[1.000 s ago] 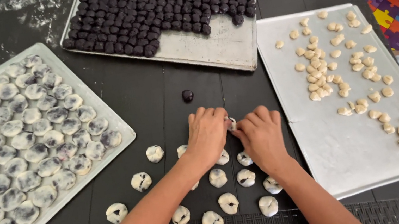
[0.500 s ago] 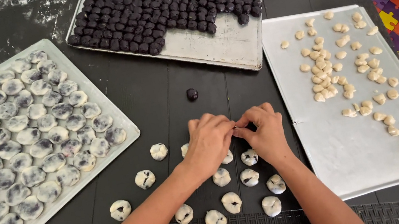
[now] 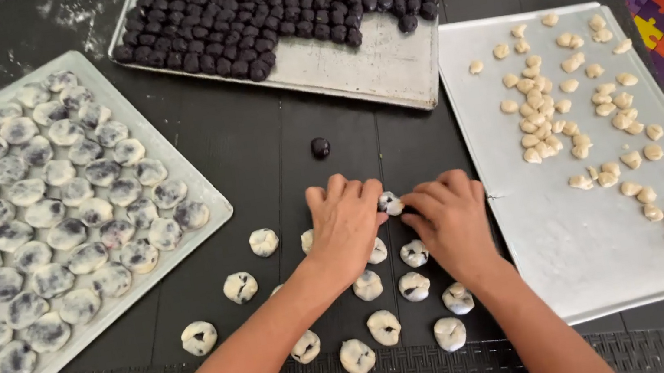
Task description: A person is wrapping dark dough balls with white dough and then arranging them on a tray in a bakery production area.
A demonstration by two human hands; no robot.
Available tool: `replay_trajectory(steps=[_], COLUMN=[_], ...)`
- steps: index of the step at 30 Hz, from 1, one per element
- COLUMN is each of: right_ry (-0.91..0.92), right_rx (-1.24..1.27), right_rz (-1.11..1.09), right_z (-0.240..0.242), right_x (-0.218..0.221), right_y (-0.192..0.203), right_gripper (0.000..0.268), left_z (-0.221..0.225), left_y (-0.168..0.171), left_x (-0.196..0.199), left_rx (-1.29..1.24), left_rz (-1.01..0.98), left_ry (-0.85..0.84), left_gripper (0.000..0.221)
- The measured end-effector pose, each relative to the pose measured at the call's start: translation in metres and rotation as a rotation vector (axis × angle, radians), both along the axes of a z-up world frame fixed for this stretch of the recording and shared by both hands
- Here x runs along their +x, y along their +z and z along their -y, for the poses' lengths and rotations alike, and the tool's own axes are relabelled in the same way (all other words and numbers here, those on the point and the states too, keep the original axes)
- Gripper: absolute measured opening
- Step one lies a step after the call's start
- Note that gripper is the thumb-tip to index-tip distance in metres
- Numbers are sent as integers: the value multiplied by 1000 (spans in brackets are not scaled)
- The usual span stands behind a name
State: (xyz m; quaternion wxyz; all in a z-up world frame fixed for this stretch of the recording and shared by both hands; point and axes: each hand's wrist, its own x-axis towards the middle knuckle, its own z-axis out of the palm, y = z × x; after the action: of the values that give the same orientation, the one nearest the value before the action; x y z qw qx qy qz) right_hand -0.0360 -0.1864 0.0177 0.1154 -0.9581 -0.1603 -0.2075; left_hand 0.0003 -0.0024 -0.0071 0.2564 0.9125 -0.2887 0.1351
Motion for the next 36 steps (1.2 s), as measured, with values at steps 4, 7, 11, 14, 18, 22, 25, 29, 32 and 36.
replay_trajectory(steps=[4, 7, 11, 14, 18, 22, 25, 29, 32, 36], right_ry=[36, 16, 28, 49, 38, -69, -62, -72, -114, -142], right_rx=[117, 314, 396, 355, 218, -122, -254, 77, 447, 697], right_rz=[-50, -80, -119, -200, -304, -214, -307, -301, -403, -508], right_z=[-5, -2, -4, 2, 0, -40, -44, -2, 18, 40], right_x=[6, 16, 18, 26, 56, 70, 77, 87, 62, 32], right_y=[-9, -17, -8, 3, 14, 21, 13, 18, 55, 56], right_gripper=[13, 22, 12, 10, 24, 42, 49, 49, 45, 42], left_z=[12, 15, 13, -2, -28, -30, -25, -10, -2, -4], left_y=[-12, -7, -10, 7, 40, 35, 17, 6, -3, -3], left_x=[1, 0, 3, 7, 14, 15, 18, 21, 32, 51], left_rx=[-122, -129, -173, -230, -256, -191, -26, -26, -94, -307], left_rz=[149, 241, 206, 17, -176, -195, -41, -68, -88, -180], left_ry=[-18, -47, -102, -94, 38, 66, -37, -227, -335, -510], left_gripper=[19, 17, 13, 4, 14, 7, 10, 20, 21, 20])
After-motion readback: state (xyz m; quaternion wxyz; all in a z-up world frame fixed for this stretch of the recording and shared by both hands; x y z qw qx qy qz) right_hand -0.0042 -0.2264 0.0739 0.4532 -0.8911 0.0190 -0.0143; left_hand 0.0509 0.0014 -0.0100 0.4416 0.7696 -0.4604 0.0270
